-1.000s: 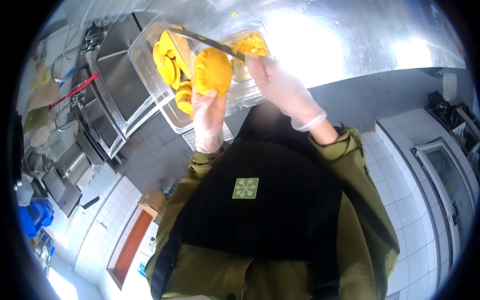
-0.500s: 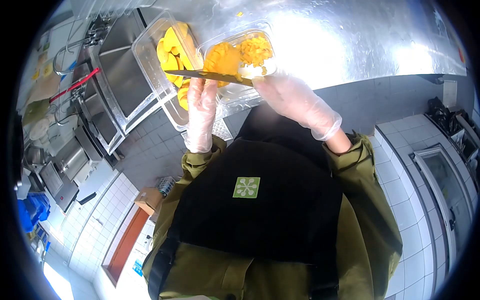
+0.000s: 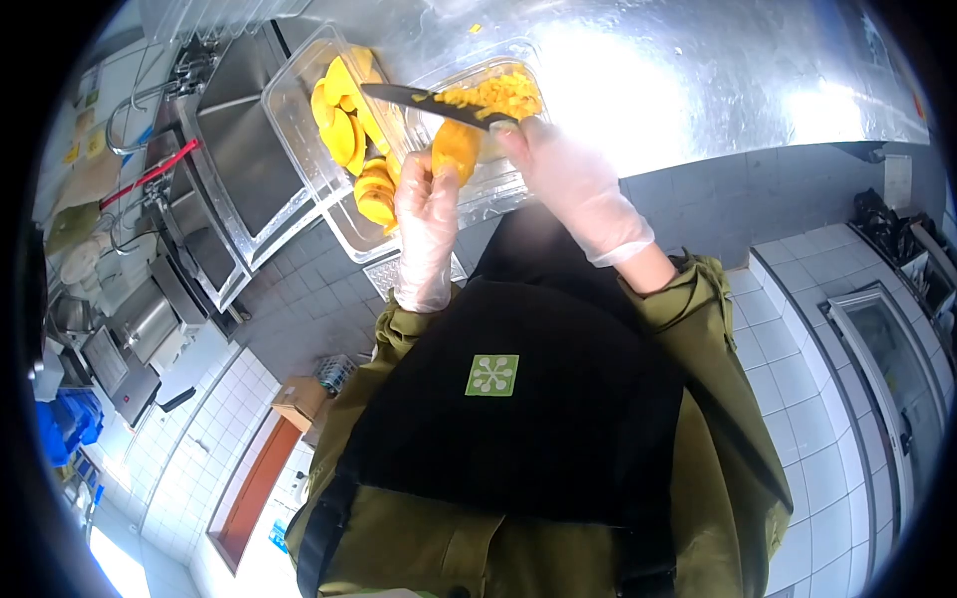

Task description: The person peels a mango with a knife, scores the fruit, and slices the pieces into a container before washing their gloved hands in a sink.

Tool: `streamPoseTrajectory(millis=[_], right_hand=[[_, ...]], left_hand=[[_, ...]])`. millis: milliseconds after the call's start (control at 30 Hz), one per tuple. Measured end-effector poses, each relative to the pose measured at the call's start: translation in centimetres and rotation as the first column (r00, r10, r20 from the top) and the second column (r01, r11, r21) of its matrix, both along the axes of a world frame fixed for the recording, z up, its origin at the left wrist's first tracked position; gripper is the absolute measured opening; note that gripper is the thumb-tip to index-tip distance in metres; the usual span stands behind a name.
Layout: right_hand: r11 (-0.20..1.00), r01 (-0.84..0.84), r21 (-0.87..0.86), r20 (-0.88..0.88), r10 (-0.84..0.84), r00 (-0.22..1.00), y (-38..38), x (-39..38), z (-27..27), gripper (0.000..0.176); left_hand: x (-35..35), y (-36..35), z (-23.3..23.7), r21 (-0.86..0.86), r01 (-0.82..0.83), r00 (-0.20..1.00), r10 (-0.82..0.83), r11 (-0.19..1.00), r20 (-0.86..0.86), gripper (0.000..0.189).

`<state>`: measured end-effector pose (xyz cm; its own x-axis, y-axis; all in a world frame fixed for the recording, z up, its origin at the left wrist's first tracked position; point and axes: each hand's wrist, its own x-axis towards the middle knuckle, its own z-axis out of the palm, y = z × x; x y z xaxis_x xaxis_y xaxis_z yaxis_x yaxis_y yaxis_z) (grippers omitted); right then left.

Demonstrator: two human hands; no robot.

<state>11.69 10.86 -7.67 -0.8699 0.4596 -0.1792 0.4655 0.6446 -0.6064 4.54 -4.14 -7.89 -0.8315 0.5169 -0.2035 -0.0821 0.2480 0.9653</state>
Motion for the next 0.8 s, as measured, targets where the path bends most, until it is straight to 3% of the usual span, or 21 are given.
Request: streamPoseTrajectory(millis=[33, 100, 167, 233, 333, 433, 600, 700, 800], right_hand=[[0.999, 0.022, -0.023, -0.022, -0.023, 1.000, 0.1, 0.2, -0.1, 0.029], [0.998, -0.008, -0.059, -0.071, 0.004, 0.997, 0.1, 0.5, 0.0, 0.029], [0.992, -0.104, -0.077, -0.122, 0.094, 0.988, -0.1, 1.1, 0.6, 0.027], [0.989, -0.141, -0.043, -0.022, 0.140, 0.990, -0.2, 1.2, 0.6, 0.026], [0.990, -0.139, 0.010, 0.030, 0.138, 0.990, -0.3, 0.8, 0.6, 0.026], [0.998, -0.067, 0.021, 0.032, 0.066, 0.997, -0.2, 0.2, 0.4, 0.026], [0.995, -0.014, -0.099, -0.139, 0.000, 0.990, 0.8, 0.4, -0.2, 0.026], [0.978, -0.159, -0.133, -0.071, 0.150, 0.986, 0.4, 1.0, 0.6, 0.026], [0.981, -0.192, -0.025, -0.049, 0.191, 0.980, 0.0, 1.0, 0.4, 0.027]], left_hand=[[0.0, 0.0, -0.3, 0.091, -0.047, 0.997, 0.041, 0.995, 0.070, 0.010], [-0.5, -0.7, -1.8, -0.010, 0.035, 0.987, -0.036, 0.999, -0.155, 0.009], [-0.3, -0.9, -2.4, 0.078, -0.006, 0.998, 0.011, 0.997, -0.068, 0.007], [0.0, 0.3, -0.9, 0.299, -0.225, 0.932, 0.115, 0.927, 0.344, 0.007], [-0.6, -0.6, -1.4, 0.092, -0.134, 0.951, 0.101, 0.987, 0.293, 0.012], [0.6, 0.5, 0.5, 0.335, -0.254, 0.885, 0.079, 0.907, 0.458, 0.014], [0.6, -0.2, -0.1, 0.390, -0.285, 0.880, 0.078, 0.876, 0.468, 0.012], [0.4, 0.4, 0.8, 0.444, -0.352, 0.833, 0.060, 0.824, 0.550, 0.012], [0.2, 0.3, 0.4, 0.482, -0.351, 0.824, 0.020, 0.803, 0.566, 0.013]])
